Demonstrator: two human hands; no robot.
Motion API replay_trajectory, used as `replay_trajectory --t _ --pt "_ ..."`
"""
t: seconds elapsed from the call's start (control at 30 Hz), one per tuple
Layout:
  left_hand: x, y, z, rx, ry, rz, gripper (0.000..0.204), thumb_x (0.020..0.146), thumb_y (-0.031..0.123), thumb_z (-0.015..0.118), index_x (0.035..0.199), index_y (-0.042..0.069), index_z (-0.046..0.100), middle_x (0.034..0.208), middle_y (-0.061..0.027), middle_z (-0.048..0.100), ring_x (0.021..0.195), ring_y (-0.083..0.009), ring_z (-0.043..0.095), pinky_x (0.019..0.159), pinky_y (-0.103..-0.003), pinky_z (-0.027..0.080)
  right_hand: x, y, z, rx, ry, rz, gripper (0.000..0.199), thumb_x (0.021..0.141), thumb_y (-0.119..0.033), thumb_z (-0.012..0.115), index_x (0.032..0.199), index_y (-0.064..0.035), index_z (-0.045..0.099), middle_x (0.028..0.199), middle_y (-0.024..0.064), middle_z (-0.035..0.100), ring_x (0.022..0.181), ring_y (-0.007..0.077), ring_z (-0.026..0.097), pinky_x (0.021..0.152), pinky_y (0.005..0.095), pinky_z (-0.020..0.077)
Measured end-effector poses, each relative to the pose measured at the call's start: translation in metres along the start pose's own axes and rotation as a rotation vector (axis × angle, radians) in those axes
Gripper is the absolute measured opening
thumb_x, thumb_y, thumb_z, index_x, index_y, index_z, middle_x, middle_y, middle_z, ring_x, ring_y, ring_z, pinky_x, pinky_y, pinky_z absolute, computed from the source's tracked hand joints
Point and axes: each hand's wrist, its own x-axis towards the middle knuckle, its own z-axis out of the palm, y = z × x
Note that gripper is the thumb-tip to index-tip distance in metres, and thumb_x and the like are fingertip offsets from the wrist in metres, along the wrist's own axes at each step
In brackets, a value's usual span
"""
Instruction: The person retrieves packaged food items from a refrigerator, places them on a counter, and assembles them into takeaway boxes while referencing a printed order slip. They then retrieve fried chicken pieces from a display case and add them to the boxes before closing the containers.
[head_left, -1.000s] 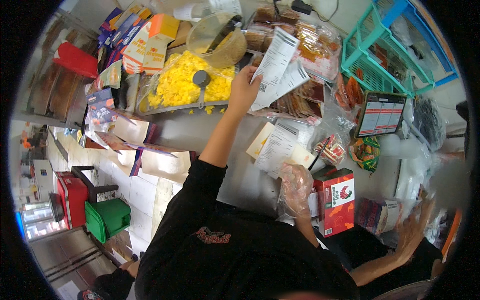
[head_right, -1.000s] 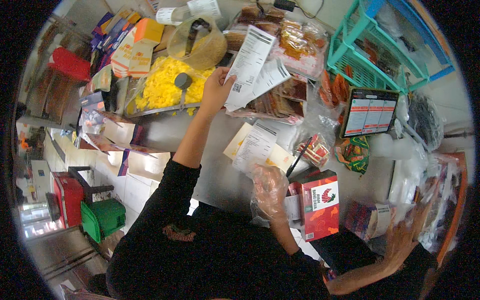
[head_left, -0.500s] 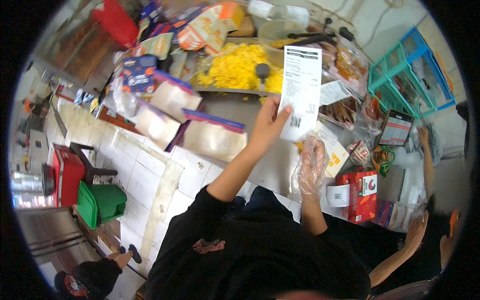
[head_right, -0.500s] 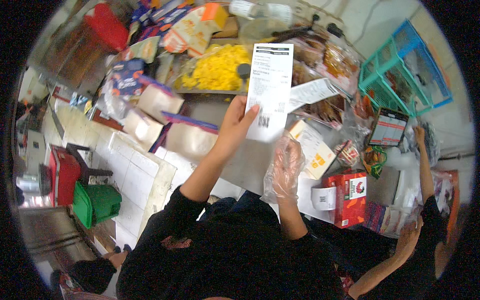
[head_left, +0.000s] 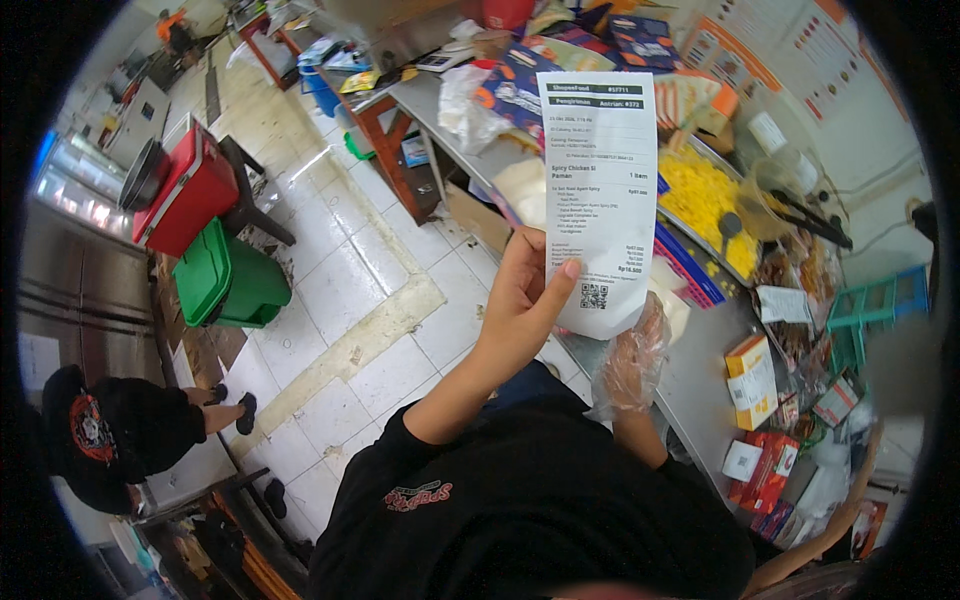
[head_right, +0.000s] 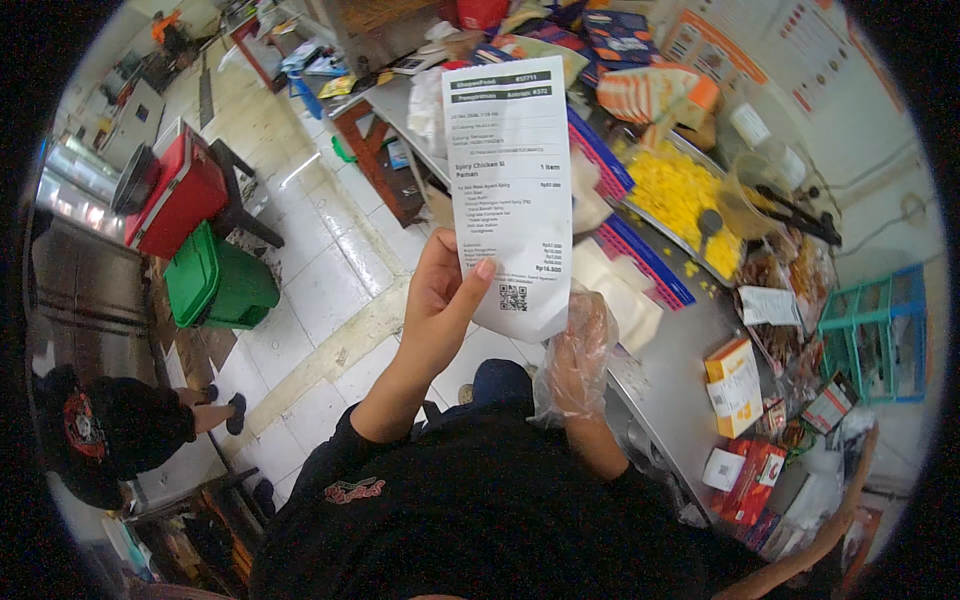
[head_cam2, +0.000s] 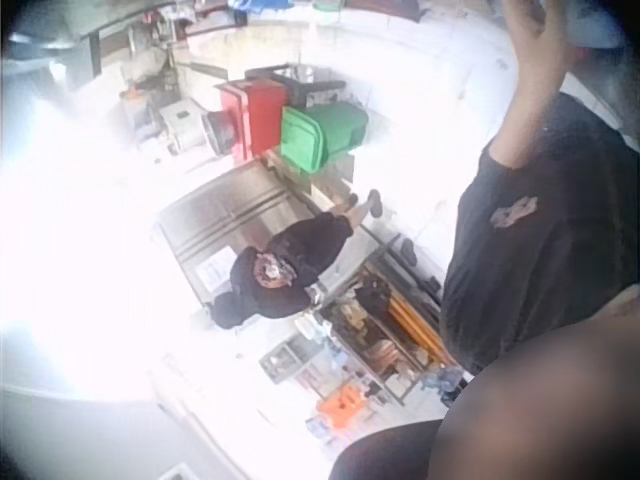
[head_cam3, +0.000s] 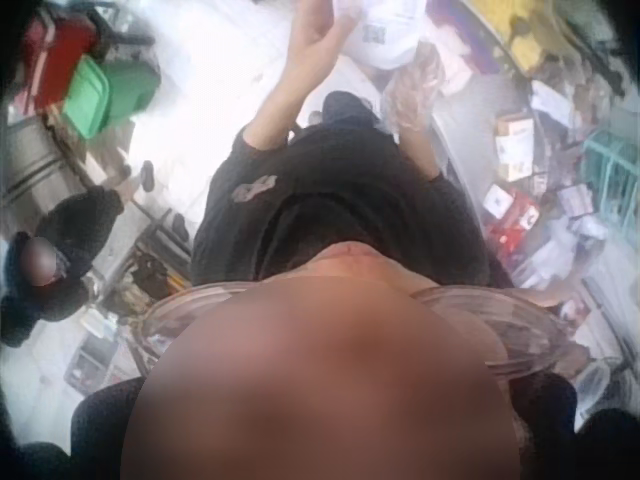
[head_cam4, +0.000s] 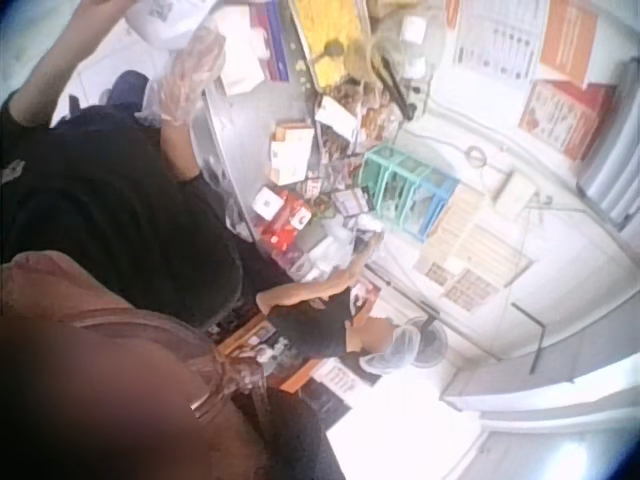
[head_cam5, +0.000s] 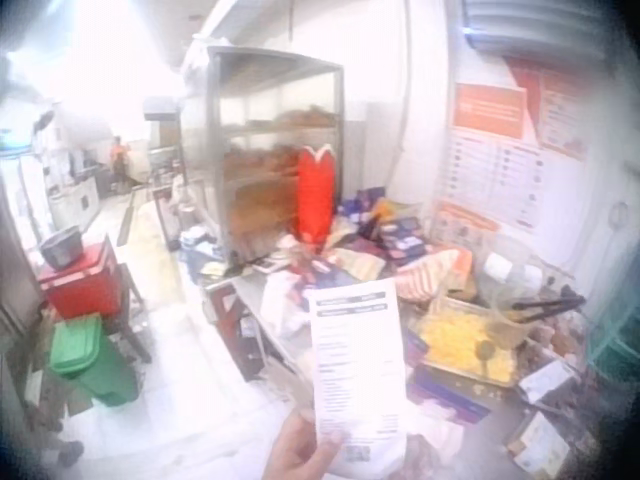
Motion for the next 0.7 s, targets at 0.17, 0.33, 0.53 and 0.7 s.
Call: replay_trajectory --t 0.17,0.33,0.53,0.7 --pt "0.031 0.008 -0.054 -0.102 0.068 0.082 0.039 0.096 -0.003 0.052 0.124 0.005 0.026 0.125 -0.0153 0.055 0.114 -0.0161 0.055 0.097 -0.03 0.044 0.023 -0.004 0.062 0.081 -0.105 0.09 0.027 0.097 -0.022 0.056 0.109 0.0022 0.058 0.095 0.0078 0.055 0.089 0.0183 0.053 0.082 0.033 0.0431" --pt "0.087 0.043 -0.124 0.283 0.216 0.361 0.035 0.088 -0.007 0.053 0.12 0.004 0.045 0.117 -0.0159 0.057 0.103 -0.0178 0.059 0.088 -0.028 0.047 0.076 0.009 0.15 0.231 -0.187 0.224 0.025 0.097 -0.021 0.057 0.107 0.0012 0.06 0.091 0.0068 0.055 0.086 0.0169 0.054 0.079 0.0307 0.0438" --pt "0.112 0.177 -0.23 1.424 0.667 0.486 0.033 0.075 -0.011 0.052 0.101 0.002 0.07 0.085 -0.0098 0.064 0.081 -0.0216 0.06 0.074 -0.031 0.046 0.18 -0.001 0.286 0.074 -0.317 0.109 0.015 0.097 -0.014 0.058 0.105 -0.0011 0.059 0.096 0.0038 0.057 0.088 0.0117 0.053 0.08 0.0252 0.0436" --pt "0.096 0.256 -0.263 1.914 1.096 0.885 0.027 0.083 -0.008 0.054 0.107 -0.004 0.064 0.097 -0.0153 0.071 0.084 -0.0254 0.064 0.076 -0.034 0.048 0.265 -0.035 0.421 0.281 -0.415 0.009 0.018 0.097 -0.017 0.058 0.105 -0.0022 0.058 0.098 0.0007 0.055 0.091 0.0074 0.049 0.082 0.024 0.0418"
